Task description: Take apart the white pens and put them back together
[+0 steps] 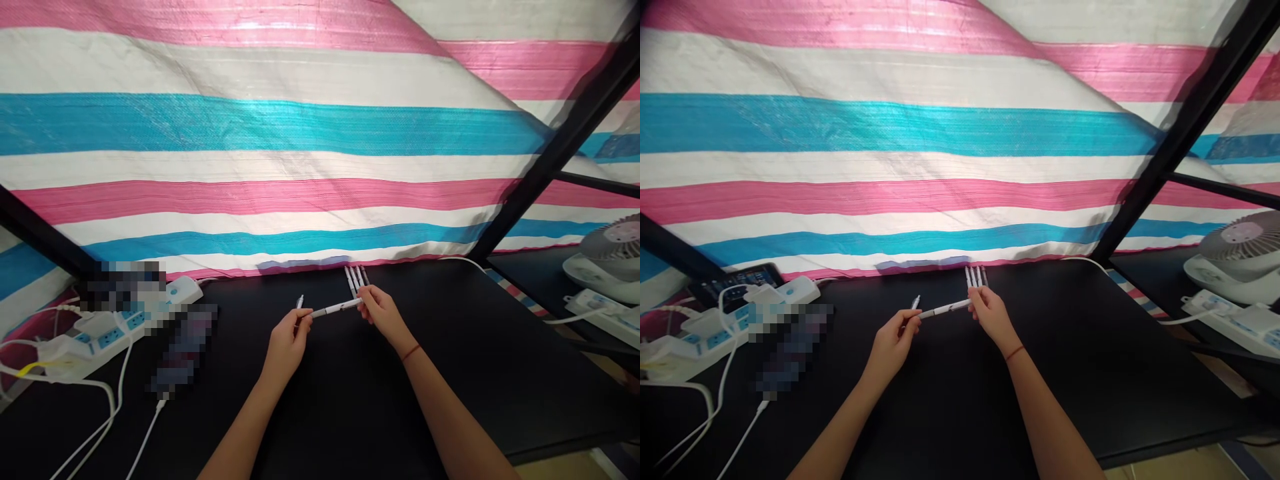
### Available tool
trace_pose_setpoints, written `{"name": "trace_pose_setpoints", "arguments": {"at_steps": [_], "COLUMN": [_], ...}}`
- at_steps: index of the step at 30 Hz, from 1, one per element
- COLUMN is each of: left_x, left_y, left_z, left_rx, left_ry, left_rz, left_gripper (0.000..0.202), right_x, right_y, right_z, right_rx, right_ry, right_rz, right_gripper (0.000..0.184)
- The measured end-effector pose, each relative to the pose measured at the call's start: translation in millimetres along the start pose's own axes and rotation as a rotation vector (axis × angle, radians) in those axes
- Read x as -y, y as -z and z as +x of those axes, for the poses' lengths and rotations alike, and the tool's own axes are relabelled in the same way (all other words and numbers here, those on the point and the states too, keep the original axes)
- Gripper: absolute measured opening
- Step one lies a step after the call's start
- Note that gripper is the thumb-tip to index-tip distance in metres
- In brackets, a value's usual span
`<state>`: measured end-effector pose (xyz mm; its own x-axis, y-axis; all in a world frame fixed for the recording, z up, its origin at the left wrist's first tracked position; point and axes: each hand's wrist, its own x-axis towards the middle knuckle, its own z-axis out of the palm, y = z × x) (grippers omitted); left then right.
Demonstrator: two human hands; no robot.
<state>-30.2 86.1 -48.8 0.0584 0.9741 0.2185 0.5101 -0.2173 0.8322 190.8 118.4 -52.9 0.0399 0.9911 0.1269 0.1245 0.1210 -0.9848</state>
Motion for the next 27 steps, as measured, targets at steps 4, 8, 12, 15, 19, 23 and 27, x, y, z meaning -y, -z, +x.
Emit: {"name": "trace_pose_setpoints", "arguments": {"at_steps": [4,8,12,15,19,23,27], "left_x": [-0.4,-1.0,-1.2,-0.9,0.1,1.4,2.2], "left_y": [-1.4,-0.3,0.0,-0.4,-0.8,-1.2,-1.4], "left_z": [-0.7,-0.4,-0.7,-0.6,0.4,1.2,1.3], "left_rx": [-0.04,-0.057,-0.067,-0.067,-0.063,-0.074,-0.077], "left_ry": [-0.025,-0.025,-0.03,-0.042,-0.032,-0.018,-0.037], "left_rz": [0.009,0.024,0.022,0.015,0.0,-0.017,-0.01], "left_gripper": [0.029,0.028,0.027,0.027,0.027,0.027,0.026], "right_x": [-0.6,0.7,-0.8,-1.0,1.3,0.1,-5.1], "right_y": [2.7,1.7,0.4,1.7,2.6,1.7,1.8], "right_z": [-0.8,-0.1,0.3,-0.4,-0.7,1.0,2.6], "right_rx": [-0.03,0.011,-0.004,-0.033,0.021,0.021,-0.04], "right_ry": [0.066,0.087,0.027,0.031,0.038,0.011,-0.031], "right_rz": [-0.156,-0.063,-0.038,-0.125,-0.02,0.059,-0.005], "right_gripper": [0.045,0.031,0.035,0.044,0.039,0.035,0.044]}}
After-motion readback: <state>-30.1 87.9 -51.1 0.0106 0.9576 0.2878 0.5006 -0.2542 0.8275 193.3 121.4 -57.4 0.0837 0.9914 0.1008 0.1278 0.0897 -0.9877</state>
